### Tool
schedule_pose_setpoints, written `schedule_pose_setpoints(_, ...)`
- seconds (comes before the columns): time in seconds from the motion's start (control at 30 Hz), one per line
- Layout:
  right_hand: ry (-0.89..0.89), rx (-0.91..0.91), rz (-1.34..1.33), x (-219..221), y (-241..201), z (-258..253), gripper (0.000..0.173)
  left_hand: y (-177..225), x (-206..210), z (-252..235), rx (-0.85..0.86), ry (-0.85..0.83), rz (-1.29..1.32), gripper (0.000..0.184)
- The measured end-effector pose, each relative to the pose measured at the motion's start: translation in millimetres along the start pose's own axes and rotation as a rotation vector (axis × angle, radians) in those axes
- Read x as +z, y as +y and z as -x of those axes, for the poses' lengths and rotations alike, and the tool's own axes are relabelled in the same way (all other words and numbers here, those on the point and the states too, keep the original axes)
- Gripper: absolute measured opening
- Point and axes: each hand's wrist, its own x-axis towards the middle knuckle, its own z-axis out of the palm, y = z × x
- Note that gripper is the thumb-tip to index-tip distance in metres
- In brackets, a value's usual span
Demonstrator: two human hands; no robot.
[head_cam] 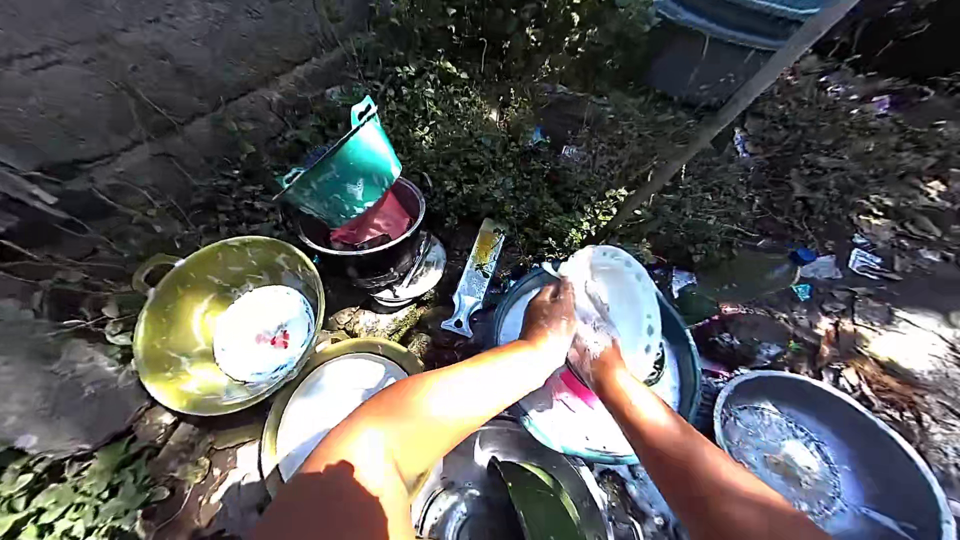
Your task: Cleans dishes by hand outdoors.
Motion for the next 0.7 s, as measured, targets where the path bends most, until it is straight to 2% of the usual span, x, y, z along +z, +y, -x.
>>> schedule_pose_setpoints(0.07,-0.092,-0.28,0.183,9,18,4,0.047,3,-43,-20,-0.034,-0.027,-0.027,0.05)
schedule_pose_setpoints(0.13,-0.115,-0.469,0.325,9,41,0,0.053,-3,-81,-42,-0.107,-0.015,0.064,0.048)
schedule_pose_setpoints(0.17,-0.117,-0.504,0.372,7,41,-5,0.046,-7,-95,-52,-0.165,0.001,0.166,0.047)
schedule_pose_setpoints(0.23,-0.105,-0.521,0.422,-2,14,-17,0.032,-13,-112,-69,-0.26,0.022,0.402,0.042)
schedule_pose_setpoints(0.27,-0.088,-0.468,0.403,-9,-9,-24,0.028,-17,-119,-78,-0.253,0.007,0.49,0.042)
schedule_pose_setpoints(0.3,-0.076,-0.351,0.349,-18,-34,-33,0.027,-23,-126,-86,-0.19,-0.047,0.521,0.05)
schedule_pose_setpoints(0.37,0.038,-0.114,0.233,-41,-70,-53,0.03,-39,-147,-95,0.004,-0.196,0.401,0.067)
schedule_pose_setpoints(0.4,0.167,-0.075,0.254,-50,-80,-66,0.031,-44,-157,-96,0.107,-0.269,0.295,0.065)
schedule_pose_setpoints(0.43,0.304,-0.063,0.322,-56,-85,-80,0.034,-45,-163,-95,0.165,-0.312,0.25,0.05)
schedule_pose_setpoints(0.47,0.416,-0.057,0.405,-59,-83,-95,0.036,-42,-164,-92,0.174,-0.366,0.267,0.033)
schedule_pose_setpoints(0.5,0.466,-0.04,0.466,-58,-81,-106,0.036,-38,-163,-89,0.146,-0.483,0.332,0.029)
schedule_pose_setpoints(0.57,0.449,-0.179,0.563,-35,-75,-113,0.032,-34,-156,-80,0.045,-0.693,0.465,0.028)
schedule_pose_setpoints(0.6,0.441,-0.381,0.6,-15,-71,-115,0.032,-35,-152,-77,0.023,-0.75,0.475,0.032)
schedule_pose_setpoints(0.67,0.336,-0.585,0.463,41,-66,-101,0.039,-37,-153,-72,0.011,-0.746,0.356,0.032)
schedule_pose_setpoints(0.7,0.309,-0.629,0.395,64,-63,-93,0.035,-33,-159,-68,-0.024,-0.665,0.192,0.025)
